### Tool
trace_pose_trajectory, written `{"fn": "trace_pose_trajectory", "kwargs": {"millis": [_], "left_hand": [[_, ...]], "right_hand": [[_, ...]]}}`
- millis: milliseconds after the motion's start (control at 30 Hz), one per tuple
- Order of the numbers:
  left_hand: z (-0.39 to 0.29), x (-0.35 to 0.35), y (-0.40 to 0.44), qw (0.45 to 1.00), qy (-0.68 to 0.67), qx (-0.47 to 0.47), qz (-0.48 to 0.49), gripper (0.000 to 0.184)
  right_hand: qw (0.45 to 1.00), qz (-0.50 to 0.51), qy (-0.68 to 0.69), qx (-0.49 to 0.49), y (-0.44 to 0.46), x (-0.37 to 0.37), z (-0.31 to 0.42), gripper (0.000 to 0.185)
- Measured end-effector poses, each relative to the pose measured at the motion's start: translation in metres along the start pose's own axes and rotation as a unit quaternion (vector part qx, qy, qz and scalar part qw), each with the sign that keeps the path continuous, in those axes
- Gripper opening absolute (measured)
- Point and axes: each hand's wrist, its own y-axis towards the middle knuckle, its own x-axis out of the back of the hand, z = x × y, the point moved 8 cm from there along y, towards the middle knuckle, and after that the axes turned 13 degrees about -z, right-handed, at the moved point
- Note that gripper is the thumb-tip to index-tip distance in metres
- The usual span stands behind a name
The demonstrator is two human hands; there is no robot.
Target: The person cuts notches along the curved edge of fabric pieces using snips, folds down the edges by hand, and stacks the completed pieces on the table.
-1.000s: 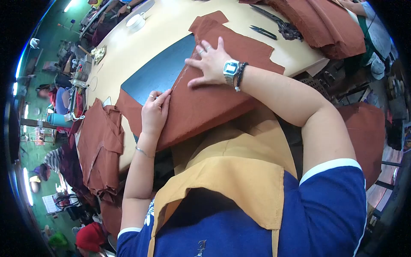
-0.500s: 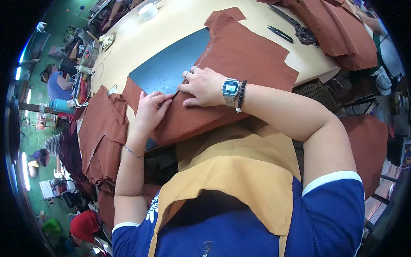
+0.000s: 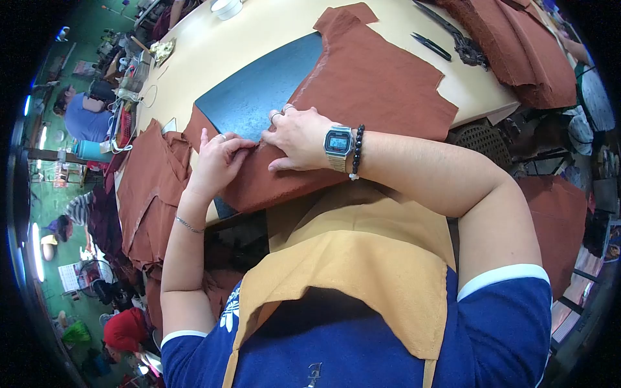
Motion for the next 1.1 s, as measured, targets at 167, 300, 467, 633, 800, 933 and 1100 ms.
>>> {"fn": "trace_pose_trajectory", "kwargs": {"millis": [167,300,467,633,800,933,1100], "left_hand": [[0.006,0.007,-0.006,0.997,0.032,-0.063,-0.017,0.018],[0.01,0.012,-0.011,0.993,0.049,-0.102,-0.039,0.017],[0.016,0.018,-0.011,0.99,0.066,-0.117,-0.051,0.011],[0.021,0.021,-0.013,0.99,0.069,-0.113,-0.057,0.008],[0.033,0.02,-0.019,0.987,0.074,-0.114,-0.084,0.011],[0.032,0.02,-0.022,0.981,0.099,-0.126,-0.11,0.014],[0.028,0.025,-0.031,0.975,0.161,-0.084,-0.125,0.019]], "right_hand": [[1.0,0.026,0.004,-0.004,0.004,0.0,0.005,0.064],[1.0,0.031,0.003,0.001,0.006,-0.003,0.008,0.064],[0.998,0.059,-0.014,0.008,0.01,-0.003,0.01,0.065],[0.996,0.075,-0.036,0.012,0.018,-0.006,0.015,0.068],[0.989,0.126,-0.08,0.015,0.029,-0.016,0.019,0.078],[0.973,0.19,-0.129,-0.025,0.035,-0.01,0.028,0.08],[0.991,0.127,-0.026,0.033,0.024,-0.002,0.015,0.073]]}}
